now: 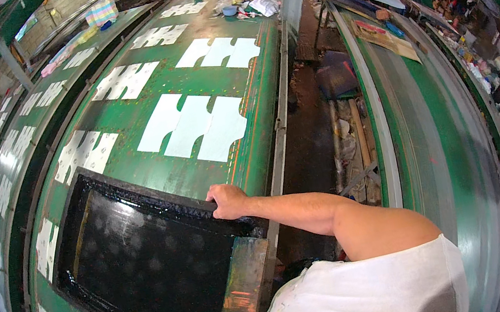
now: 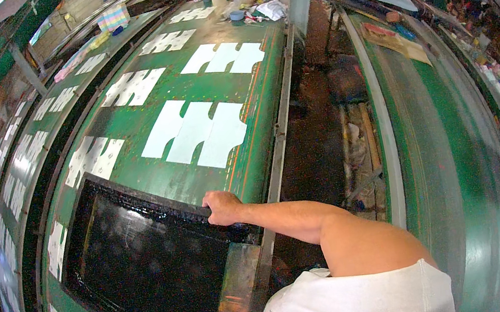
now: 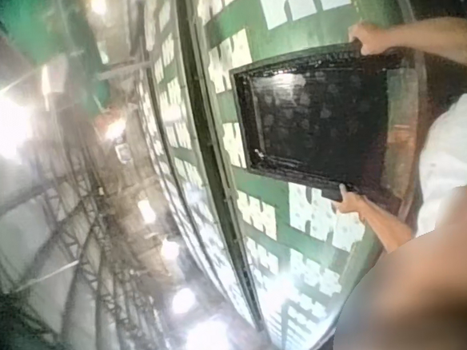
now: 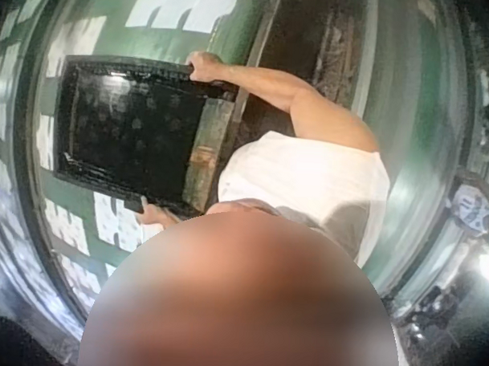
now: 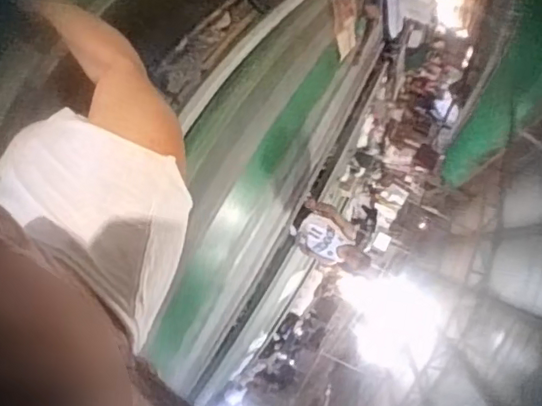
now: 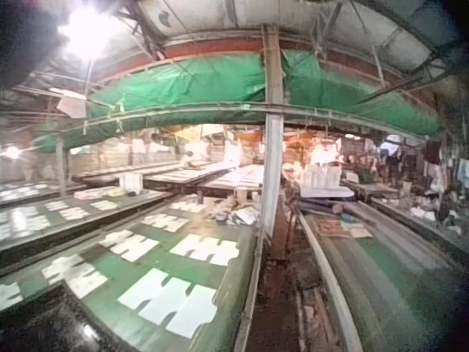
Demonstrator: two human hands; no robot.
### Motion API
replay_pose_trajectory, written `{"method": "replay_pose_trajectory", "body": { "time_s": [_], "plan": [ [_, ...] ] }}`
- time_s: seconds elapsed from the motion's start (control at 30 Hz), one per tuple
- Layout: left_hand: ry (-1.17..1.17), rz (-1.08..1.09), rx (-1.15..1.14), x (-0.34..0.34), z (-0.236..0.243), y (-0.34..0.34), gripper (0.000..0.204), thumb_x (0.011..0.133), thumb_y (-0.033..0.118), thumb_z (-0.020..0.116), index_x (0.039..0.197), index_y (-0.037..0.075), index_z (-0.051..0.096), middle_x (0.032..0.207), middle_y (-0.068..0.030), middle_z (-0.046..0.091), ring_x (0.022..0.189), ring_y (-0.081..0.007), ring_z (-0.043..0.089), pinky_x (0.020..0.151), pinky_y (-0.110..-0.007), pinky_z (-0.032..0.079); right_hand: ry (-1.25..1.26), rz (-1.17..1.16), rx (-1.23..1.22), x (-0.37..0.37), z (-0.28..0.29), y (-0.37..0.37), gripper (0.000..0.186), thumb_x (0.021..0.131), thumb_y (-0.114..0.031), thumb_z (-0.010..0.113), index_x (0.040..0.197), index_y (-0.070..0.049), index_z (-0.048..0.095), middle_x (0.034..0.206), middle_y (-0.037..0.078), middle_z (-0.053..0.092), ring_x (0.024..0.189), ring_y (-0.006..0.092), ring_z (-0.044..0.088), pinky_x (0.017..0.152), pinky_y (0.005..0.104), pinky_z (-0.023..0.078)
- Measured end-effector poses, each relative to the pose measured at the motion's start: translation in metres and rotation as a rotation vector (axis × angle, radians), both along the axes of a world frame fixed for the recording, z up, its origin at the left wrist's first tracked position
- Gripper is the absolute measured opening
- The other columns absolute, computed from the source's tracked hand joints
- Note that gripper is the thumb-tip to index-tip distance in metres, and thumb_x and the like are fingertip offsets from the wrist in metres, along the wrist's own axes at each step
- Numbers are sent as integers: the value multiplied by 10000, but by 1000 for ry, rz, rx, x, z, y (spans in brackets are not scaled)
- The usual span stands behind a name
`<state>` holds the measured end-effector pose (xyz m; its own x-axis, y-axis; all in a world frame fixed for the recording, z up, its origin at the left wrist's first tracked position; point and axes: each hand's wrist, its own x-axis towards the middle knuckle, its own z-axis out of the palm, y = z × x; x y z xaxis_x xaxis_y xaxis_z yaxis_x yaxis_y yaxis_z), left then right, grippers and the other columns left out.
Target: The person uses a squeegee to pull black ink across a screen-printing frame over a green conveyor belt with white garment blanks. The person repeatedly repositions the frame and repeats the squeegee stroke to transfer ink onto the garments.
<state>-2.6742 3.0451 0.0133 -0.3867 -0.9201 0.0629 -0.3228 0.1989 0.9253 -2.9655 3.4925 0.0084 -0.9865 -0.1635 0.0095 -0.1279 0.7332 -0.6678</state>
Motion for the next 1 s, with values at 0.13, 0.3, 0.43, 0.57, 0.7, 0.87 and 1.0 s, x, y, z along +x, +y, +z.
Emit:
{"method": "replay_pose_trajectory", "body": {
  "time_s": [0.13, 0.3, 0.43, 0.57, 0.7, 0.87, 1.0],
  "plan": [
    [-55, 57, -77, -16, -1, 15, 448, 784, 98, 974, 1100, -158, 785, 1078, -311, 808, 873, -390, 724, 899, -506, 604, 13, 28, -17, -15, -6, 16, 450, 721, -167, 809, 1138, 1, 787, 1184, 191, 747, 1132, 406, 728, 995, 498, 606],
    [-130, 5, -89, -20, 3, 27, 492, 786, 130, 982, 1135, -151, 781, 1108, -311, 807, 900, -396, 728, 920, -499, 601, -3, 41, -44, -24, -10, 31, 473, 728, -161, 801, 1173, -3, 775, 1185, 201, 738, 1149, 411, 719, 998, 502, 601],
    [-101, -16, -37, -27, 2, 29, 520, 791, 138, 981, 1170, -151, 772, 1116, -310, 805, 921, -395, 734, 937, -502, 599, 13, 34, -60, -25, -9, 36, 479, 758, -146, 792, 1215, -2, 766, 1221, 212, 730, 1170, 418, 713, 1021, 497, 593],
    [-147, -22, -56, -32, -2, 30, 561, 845, 148, 951, 1274, -143, 736, 1205, -308, 788, 991, -388, 730, 957, -490, 596, -28, 61, -81, -8, 0, 50, 481, 807, -93, 764, 1279, -2, 754, 1278, 225, 718, 1225, 422, 696, 1083, 486, 572],
    [-252, -97, 8, -33, 15, 39, 591, 907, 153, 899, 1365, -148, 678, 1299, -305, 757, 1060, -380, 720, 975, -480, 595, 179, 13, -81, 47, 21, 97, 516, 819, -63, 752, 1331, -5, 734, 1317, 217, 703, 1279, 418, 665, 1138, 488, 542],
    [-251, -193, 113, -31, 33, 49, 516, 945, 124, 844, 1365, -128, 680, 1303, -269, 761, 1054, -367, 715, 980, -466, 595, 321, -282, 70, 145, 64, 188, 508, 818, -76, 780, 1319, -5, 731, 1315, 208, 698, 1313, 411, 632, 1144, 505, 527],
    [-262, -182, 46, -28, 12, 36, 491, 950, 155, 842, 1354, -87, 701, 1270, -235, 770, 1025, -368, 718, 964, -465, 603, 422, -540, 270, 247, 92, 249, 477, 834, -96, 781, 1300, -6, 730, 1340, 201, 685, 1302, 420, 623, 1152, 505, 514]
  ]
}}
